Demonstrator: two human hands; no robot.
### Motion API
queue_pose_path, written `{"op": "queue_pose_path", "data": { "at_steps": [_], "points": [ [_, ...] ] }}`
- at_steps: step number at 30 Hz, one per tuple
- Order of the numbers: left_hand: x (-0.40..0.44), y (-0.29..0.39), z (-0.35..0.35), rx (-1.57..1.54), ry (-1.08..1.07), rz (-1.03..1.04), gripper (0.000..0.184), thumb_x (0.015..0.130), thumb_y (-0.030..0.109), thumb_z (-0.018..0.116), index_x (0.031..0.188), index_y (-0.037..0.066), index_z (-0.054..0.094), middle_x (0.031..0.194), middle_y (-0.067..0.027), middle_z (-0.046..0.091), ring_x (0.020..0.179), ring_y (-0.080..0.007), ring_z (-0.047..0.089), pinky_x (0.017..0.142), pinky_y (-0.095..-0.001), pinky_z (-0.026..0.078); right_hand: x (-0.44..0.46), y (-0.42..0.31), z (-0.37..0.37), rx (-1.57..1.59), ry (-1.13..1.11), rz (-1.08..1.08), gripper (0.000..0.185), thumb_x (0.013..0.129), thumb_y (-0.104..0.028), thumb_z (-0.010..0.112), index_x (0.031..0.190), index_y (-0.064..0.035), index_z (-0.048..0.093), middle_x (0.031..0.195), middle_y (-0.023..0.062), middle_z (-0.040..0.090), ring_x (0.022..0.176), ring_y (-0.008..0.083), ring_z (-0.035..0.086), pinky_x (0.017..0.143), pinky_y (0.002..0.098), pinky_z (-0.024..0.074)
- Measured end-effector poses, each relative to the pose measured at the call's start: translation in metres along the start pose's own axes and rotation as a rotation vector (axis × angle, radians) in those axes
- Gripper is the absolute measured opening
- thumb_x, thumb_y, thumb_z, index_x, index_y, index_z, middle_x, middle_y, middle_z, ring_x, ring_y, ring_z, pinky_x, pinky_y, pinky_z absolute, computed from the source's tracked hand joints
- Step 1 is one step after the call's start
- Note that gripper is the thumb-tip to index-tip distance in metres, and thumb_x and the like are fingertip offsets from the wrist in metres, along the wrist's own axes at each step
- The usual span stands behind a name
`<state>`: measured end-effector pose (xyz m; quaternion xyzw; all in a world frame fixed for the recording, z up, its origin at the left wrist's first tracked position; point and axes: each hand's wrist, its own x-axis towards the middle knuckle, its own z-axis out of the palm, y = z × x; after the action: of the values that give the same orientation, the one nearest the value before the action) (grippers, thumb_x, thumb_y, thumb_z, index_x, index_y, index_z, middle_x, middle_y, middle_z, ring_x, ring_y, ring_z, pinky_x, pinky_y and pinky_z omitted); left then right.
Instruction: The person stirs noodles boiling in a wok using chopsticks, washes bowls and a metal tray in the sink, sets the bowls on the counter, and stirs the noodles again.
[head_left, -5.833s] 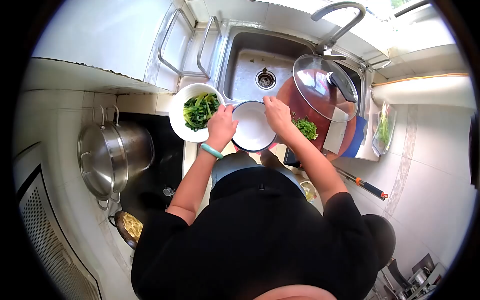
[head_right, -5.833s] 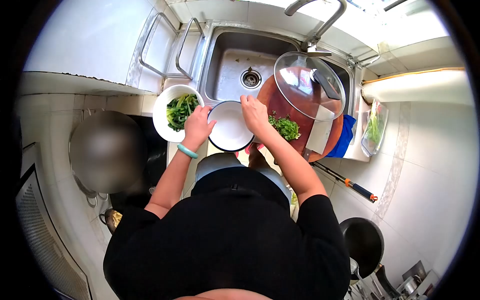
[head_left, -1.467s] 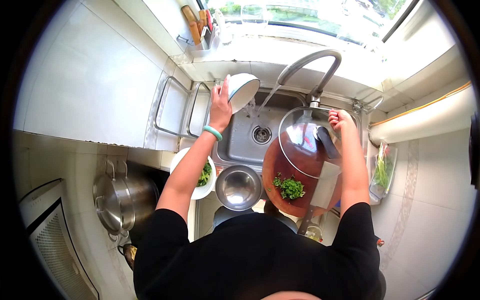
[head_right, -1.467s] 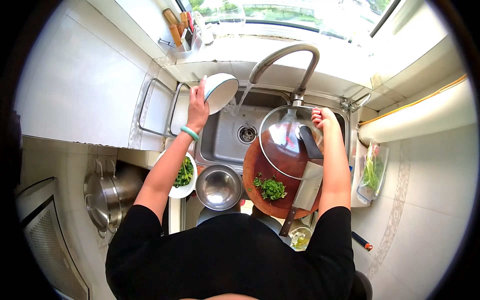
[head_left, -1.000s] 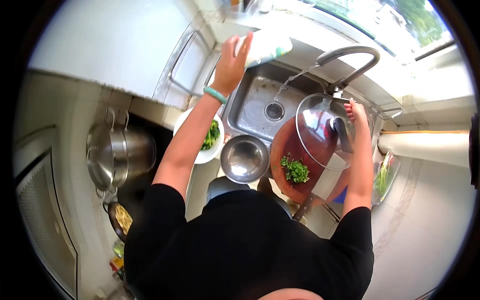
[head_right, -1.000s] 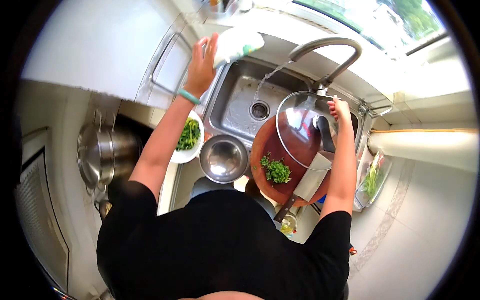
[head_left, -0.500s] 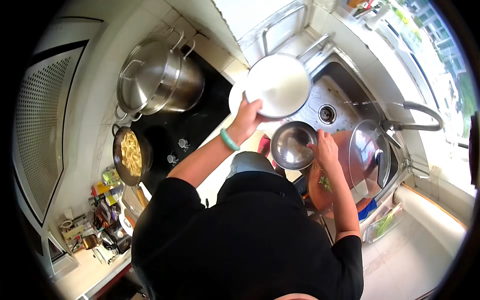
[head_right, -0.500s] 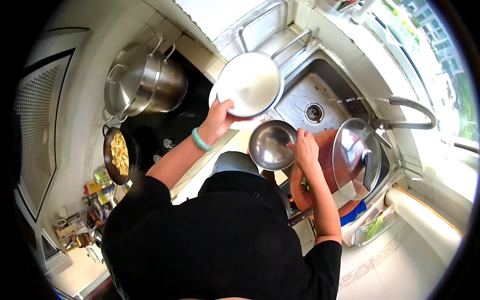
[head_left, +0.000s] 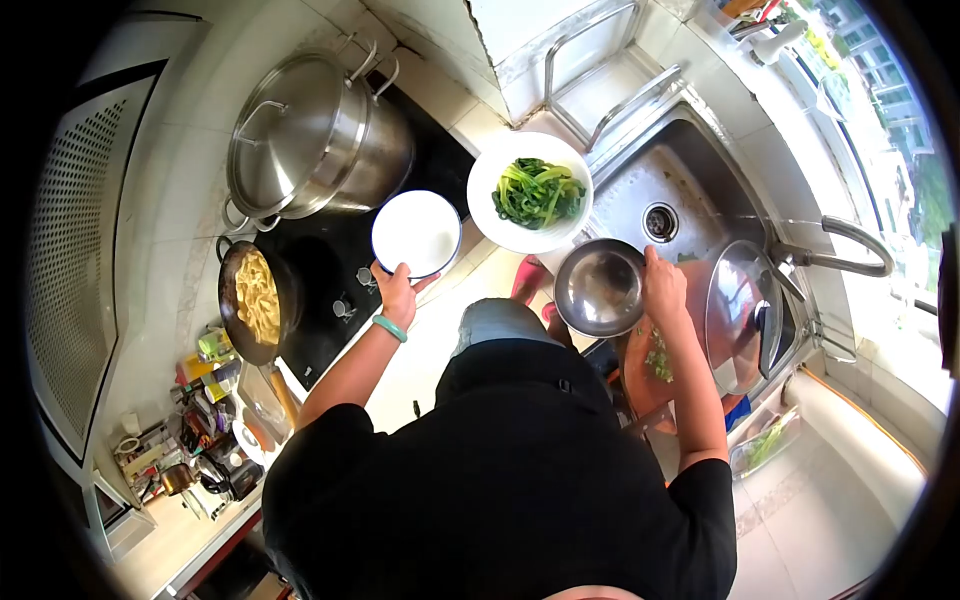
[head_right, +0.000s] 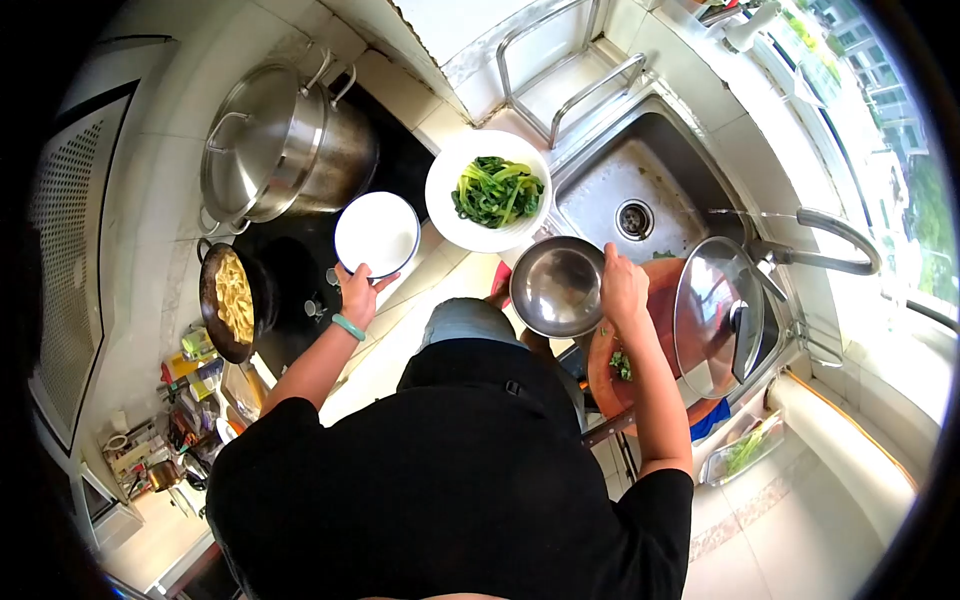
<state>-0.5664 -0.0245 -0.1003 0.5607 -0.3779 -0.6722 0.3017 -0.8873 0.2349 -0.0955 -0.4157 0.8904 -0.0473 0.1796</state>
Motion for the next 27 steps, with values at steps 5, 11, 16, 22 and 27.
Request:
{"op": "queue_pose_path", "data": {
  "at_steps": [5, 11, 16, 22, 27],
  "points": [
    [0.011, -0.012, -0.009, -0.048, 0.107, -0.086, 0.058, 0.077, -0.004, 0.041, 0.128, 0.008, 0.018, 0.122, -0.0182, 0.035, 0.102, -0.0356, 0.051, 0.074, -0.0515, 0.058, -0.002, 0.006, -0.010, 0.081, 0.017, -0.062, 0.015, 0.080, -0.005, 0.043, 0.095, -0.0041, 0.045, 0.063, 0.0220, 0.058, 0.064, 0.0411, 0.059, 0.058, 0.0498, 0.0448],
    [0.026, -0.024, -0.015, 0.004, 0.173, -0.061, 0.053, 0.078, -0.003, 0.045, 0.126, 0.006, 0.024, 0.115, -0.0182, 0.044, 0.093, -0.0312, 0.055, 0.071, -0.0479, 0.059, -0.005, 0.018, -0.020, 0.155, 0.064, -0.093, 0.014, 0.080, -0.006, 0.042, 0.093, -0.0043, 0.046, 0.063, 0.0233, 0.056, 0.064, 0.0419, 0.057, 0.059, 0.0506, 0.0429],
    [0.037, -0.036, -0.024, -0.061, 0.209, -0.082, 0.050, 0.085, 0.000, 0.052, 0.127, 0.004, 0.026, 0.112, -0.0196, 0.049, 0.093, -0.0319, 0.058, 0.079, -0.0463, 0.056, -0.015, 0.027, -0.042, 0.313, 0.143, -0.047, 0.019, 0.079, -0.008, 0.047, 0.098, -0.0041, 0.047, 0.066, 0.0257, 0.056, 0.067, 0.0434, 0.056, 0.063, 0.0521, 0.0433],
    [-0.008, 0.005, 0.013, 0.370, 0.228, 0.009, 0.047, 0.082, 0.023, 0.061, 0.119, 0.009, 0.036, 0.116, -0.0064, 0.048, 0.096, -0.0147, 0.047, 0.071, -0.0277, 0.038, -0.033, 0.039, -0.083, 0.408, 0.213, 0.145, 0.020, 0.081, -0.011, 0.052, 0.099, -0.0030, 0.049, 0.076, 0.0229, 0.061, 0.076, 0.0416, 0.058, 0.068, 0.0481, 0.0445],
    [-0.074, 0.062, 0.172, 0.196, -1.035, -0.302, 0.061, 0.092, 0.038, 0.044, 0.141, 0.012, 0.018, 0.119, -0.0115, 0.051, 0.107, -0.0232, 0.051, 0.081, -0.0357, 0.046, -0.041, 0.055, -0.113, 0.550, 0.343, 0.203, 0.026, 0.081, -0.016, 0.056, 0.103, -0.0007, 0.051, 0.084, 0.0236, 0.062, 0.080, 0.0401, 0.059, 0.070, 0.0422, 0.0449]
  ]
}}
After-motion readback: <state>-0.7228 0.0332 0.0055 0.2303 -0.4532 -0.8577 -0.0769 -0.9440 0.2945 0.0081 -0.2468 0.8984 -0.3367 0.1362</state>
